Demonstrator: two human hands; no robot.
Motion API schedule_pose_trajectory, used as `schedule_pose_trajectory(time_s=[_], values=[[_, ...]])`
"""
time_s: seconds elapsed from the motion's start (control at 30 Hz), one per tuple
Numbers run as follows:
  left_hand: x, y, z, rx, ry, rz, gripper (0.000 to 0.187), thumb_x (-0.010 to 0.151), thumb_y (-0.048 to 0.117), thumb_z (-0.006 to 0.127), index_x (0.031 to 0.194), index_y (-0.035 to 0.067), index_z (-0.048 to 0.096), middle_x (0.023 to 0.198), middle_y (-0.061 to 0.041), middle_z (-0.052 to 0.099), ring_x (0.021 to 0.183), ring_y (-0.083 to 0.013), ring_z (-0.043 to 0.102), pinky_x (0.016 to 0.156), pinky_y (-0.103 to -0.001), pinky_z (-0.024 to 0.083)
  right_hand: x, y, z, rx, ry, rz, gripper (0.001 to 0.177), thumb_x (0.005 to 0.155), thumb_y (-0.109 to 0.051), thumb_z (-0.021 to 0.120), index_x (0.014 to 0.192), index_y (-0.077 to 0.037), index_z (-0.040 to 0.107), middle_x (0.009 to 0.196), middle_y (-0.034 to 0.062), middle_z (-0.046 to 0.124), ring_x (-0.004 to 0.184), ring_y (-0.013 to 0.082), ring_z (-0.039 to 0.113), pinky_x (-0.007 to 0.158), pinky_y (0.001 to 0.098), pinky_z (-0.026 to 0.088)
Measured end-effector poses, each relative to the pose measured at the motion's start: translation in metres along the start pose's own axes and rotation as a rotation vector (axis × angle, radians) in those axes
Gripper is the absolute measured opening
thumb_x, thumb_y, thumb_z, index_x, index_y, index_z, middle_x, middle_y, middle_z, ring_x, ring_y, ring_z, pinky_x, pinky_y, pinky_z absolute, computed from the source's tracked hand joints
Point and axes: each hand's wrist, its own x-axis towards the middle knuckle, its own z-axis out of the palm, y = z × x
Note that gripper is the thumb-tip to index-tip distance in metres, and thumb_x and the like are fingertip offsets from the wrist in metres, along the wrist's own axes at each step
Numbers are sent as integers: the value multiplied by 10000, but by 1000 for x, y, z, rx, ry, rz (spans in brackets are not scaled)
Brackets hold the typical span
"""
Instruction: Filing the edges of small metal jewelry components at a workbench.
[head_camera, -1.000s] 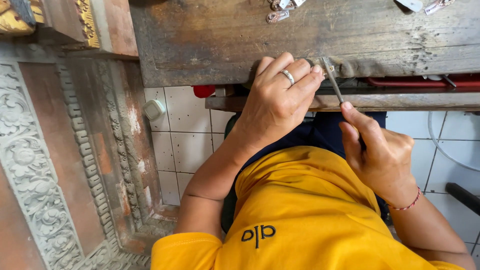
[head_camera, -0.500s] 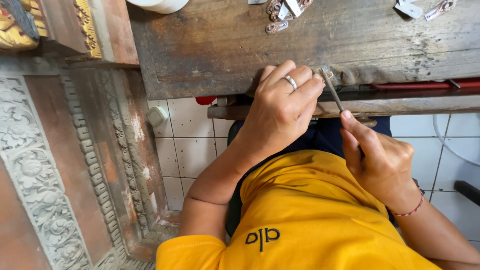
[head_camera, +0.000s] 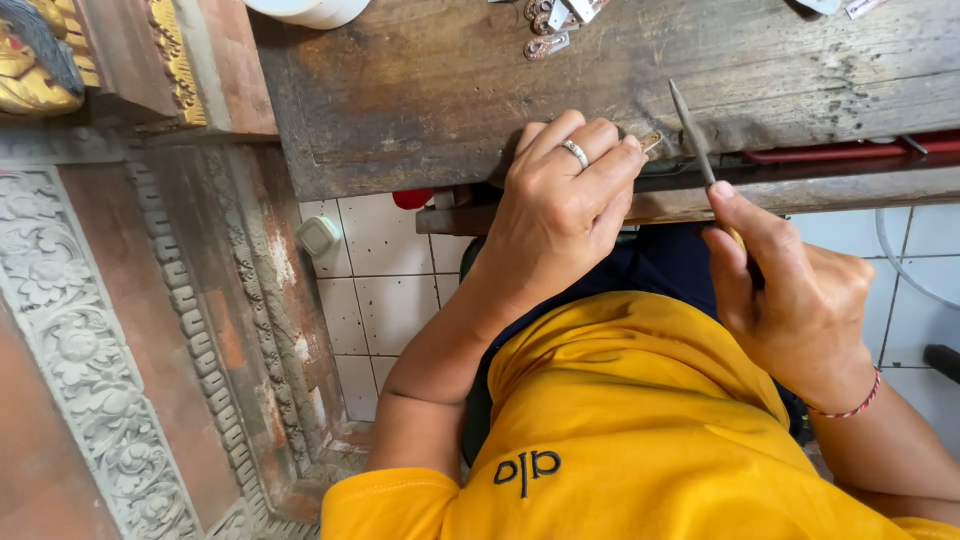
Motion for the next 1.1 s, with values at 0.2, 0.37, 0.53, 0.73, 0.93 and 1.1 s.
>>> schedule_pose_trajectory(time_s=[0.2,0.37,0.53,0.73,0.93,1.1], values=[[0,-1,3,28,20,12,144,1006,-50,571,872,2,563,783,-68,446,726,-264,430,693,-385,337,-11,-3,2,-5,-28,1,259,1123,-56,690,1373,-3,731,1119,88,833,573,154,596,526,304,414],[1,-1,2,18,-2,14,168,990,-99,559,857,4,559,794,-66,467,730,-258,440,698,-377,332,-3,-5,5,-8,-79,-33,287,1105,-10,697,1392,-4,713,870,-10,738,553,130,559,510,314,385],[2,5,2,-23,18,-50,160,998,-74,546,856,1,555,786,-79,467,740,-281,461,706,-396,341,20,-20,3,-93,-67,-38,256,1128,-51,703,1382,-38,731,786,-13,692,515,112,502,479,311,351],[2,3,1,-17,38,-24,112,1011,-34,565,905,-10,592,794,-96,512,741,-301,494,712,-407,365,38,-16,-11,-64,-44,-51,305,1157,-111,640,1451,-58,701,1028,-10,802,595,130,596,493,309,380],[-5,-1,-2,46,-36,39,46,994,-50,623,977,-25,656,848,-99,573,777,-291,524,722,-400,376,12,-10,-7,-13,-43,-52,304,1151,-84,662,1445,-18,703,940,-11,770,515,126,520,492,313,382],[-7,1,2,67,-7,21,21,985,-40,654,981,-19,650,848,-98,595,776,-289,539,725,-402,391,7,-2,17,-13,-20,-59,298,1141,-52,647,1436,-25,680,1000,25,796,551,127,557,492,312,385]])
